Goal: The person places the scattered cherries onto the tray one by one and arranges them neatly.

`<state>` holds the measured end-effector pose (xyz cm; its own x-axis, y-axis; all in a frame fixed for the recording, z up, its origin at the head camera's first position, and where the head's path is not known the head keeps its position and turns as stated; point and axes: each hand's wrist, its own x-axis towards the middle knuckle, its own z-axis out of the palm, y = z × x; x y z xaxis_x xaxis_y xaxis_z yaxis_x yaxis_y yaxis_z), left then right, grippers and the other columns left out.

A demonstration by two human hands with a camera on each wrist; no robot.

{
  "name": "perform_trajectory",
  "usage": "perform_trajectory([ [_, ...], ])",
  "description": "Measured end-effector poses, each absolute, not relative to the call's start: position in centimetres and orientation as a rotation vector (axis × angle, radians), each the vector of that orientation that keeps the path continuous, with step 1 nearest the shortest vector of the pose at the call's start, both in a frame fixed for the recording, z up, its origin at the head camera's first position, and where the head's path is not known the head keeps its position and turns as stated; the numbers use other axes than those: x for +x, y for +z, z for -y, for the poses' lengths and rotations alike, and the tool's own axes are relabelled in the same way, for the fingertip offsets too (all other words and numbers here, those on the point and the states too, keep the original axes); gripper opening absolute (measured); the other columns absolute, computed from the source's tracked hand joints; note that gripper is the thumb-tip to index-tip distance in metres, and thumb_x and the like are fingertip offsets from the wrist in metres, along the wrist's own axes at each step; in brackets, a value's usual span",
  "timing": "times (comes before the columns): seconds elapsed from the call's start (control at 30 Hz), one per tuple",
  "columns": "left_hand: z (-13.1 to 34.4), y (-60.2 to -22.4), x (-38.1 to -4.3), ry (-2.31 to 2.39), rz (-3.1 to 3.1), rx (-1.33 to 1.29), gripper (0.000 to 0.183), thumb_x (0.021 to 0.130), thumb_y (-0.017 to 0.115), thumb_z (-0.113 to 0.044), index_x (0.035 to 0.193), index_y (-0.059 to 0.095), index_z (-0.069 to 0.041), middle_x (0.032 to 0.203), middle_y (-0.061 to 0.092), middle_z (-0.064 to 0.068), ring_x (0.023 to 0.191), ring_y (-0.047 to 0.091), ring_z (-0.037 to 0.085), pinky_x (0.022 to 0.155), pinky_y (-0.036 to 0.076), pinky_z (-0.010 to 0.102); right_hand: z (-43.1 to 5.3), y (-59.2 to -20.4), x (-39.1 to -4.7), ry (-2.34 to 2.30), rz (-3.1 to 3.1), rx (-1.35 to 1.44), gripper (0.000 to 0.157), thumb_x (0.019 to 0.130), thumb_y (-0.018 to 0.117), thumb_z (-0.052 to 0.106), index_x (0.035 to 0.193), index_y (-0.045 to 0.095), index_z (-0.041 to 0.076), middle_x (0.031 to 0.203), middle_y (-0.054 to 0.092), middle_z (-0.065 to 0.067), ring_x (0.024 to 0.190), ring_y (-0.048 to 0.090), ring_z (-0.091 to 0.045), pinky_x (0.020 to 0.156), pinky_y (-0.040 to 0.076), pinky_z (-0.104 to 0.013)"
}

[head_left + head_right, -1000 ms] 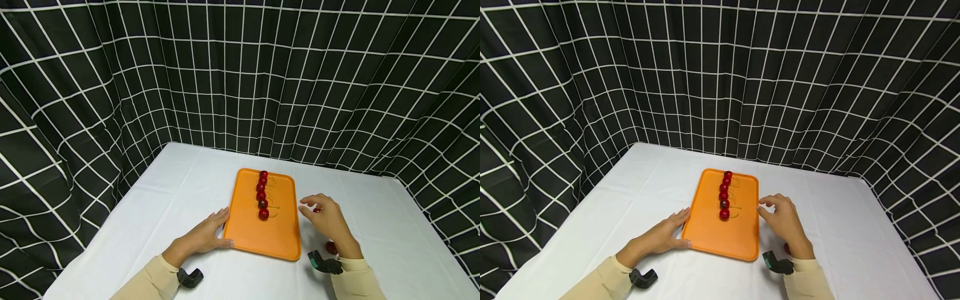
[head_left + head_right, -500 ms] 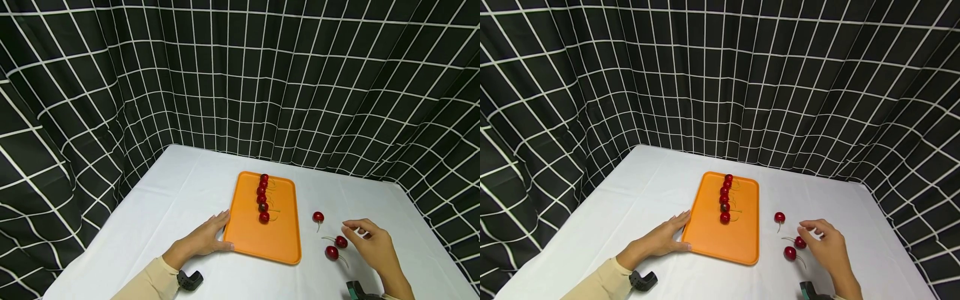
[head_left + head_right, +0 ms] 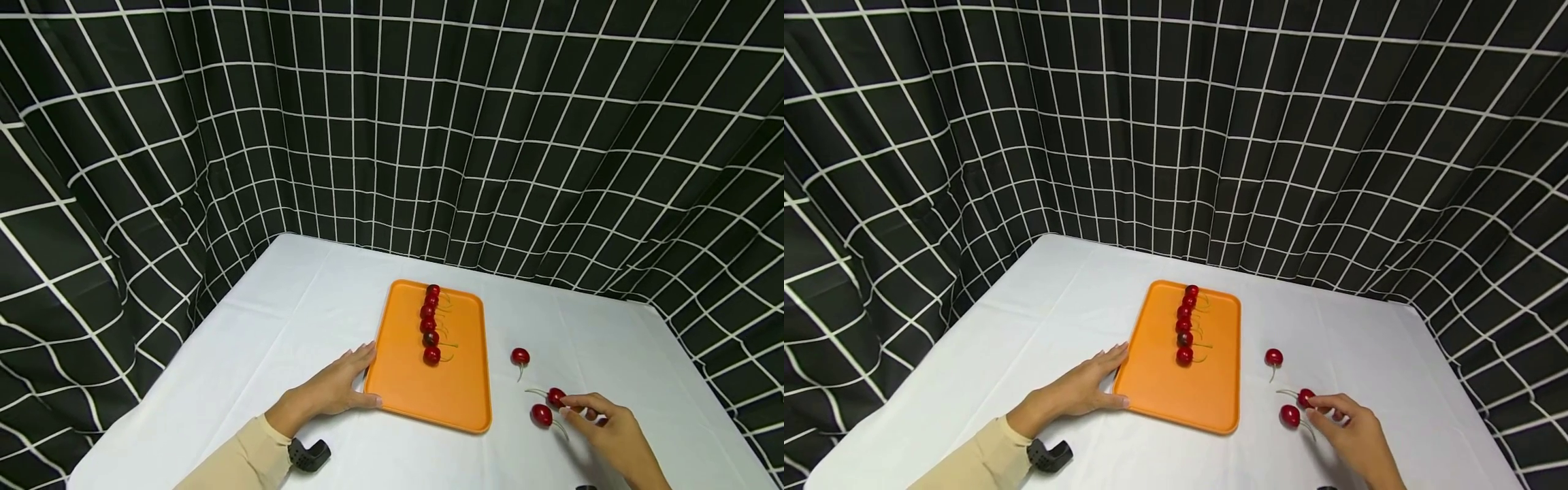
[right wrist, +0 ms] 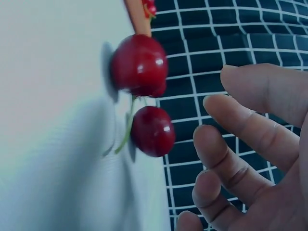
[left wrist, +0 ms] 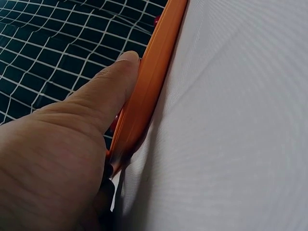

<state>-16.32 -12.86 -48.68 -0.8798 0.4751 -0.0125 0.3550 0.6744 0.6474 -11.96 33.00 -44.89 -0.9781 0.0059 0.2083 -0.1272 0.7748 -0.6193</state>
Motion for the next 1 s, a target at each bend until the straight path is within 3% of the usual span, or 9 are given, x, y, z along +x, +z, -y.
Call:
perform_trajectory([
  [0.17,12.9,-48.8,-16.4,0.992,-2.693,0.669,0.101,0.078,0.07,-0.061,0.152,0.028,-0.006,0.159,0.016,0.005,0.144,0.012,0.03,0.115,0.013,0.047,-33.1,-45.7,-11.9,1.005,2.83,0.061,0.017,0.084,0.078,0.019,0.097,0.075,0.008,0.079,0.062,0.002,0.069,0.049,-0.012,0.053,0.039,-0.024],
  [0.4,12.8,-48.8,-16.4,0.99,-2.696,0.662,0.101,0.078,0.069,-0.062,0.152,0.028,-0.007,0.159,0.015,0.004,0.144,0.011,0.031,0.115,0.014,0.048,-33.0,-45.8,-12.4,1.0,3.017,-0.02,0.02,0.084,0.075,0.013,0.099,0.073,0.0,0.093,0.068,-0.008,0.076,0.055,-0.019,0.057,0.047,-0.025],
  [0.6,12.8,-48.5,-16.4,0.974,-2.697,0.653,0.101,0.078,0.068,-0.063,0.153,0.027,-0.01,0.16,0.013,0.002,0.143,0.011,0.032,0.114,0.016,0.05,-32.7,-46.2,-12.6,0.905,3.048,0.002,0.015,0.082,0.075,0.008,0.095,0.073,0.002,0.087,0.066,-0.005,0.073,0.051,-0.019,0.055,0.045,-0.025],
  [0.83,12.9,-48.4,-16.4,0.967,-2.695,0.64,0.101,0.078,0.068,-0.063,0.153,0.027,-0.01,0.159,0.013,0.002,0.143,0.011,0.033,0.114,0.016,0.051,-32.4,-46.8,-12.9,0.866,3.032,0.022,0.01,0.081,0.076,0.006,0.091,0.073,0.003,0.091,0.068,-0.007,0.084,0.061,-0.024,0.066,0.054,-0.033],
  [1.0,12.9,-48.4,-16.4,0.962,-2.699,0.634,0.101,0.078,0.067,-0.064,0.153,0.026,-0.009,0.159,0.013,0.002,0.143,0.01,0.032,0.114,0.015,0.05,-32.3,-46.9,-13.0,0.82,3.017,0.026,0.007,0.081,0.074,0.006,0.089,0.074,0.006,0.09,0.069,-0.007,0.082,0.06,-0.023,0.064,0.052,-0.032],
])
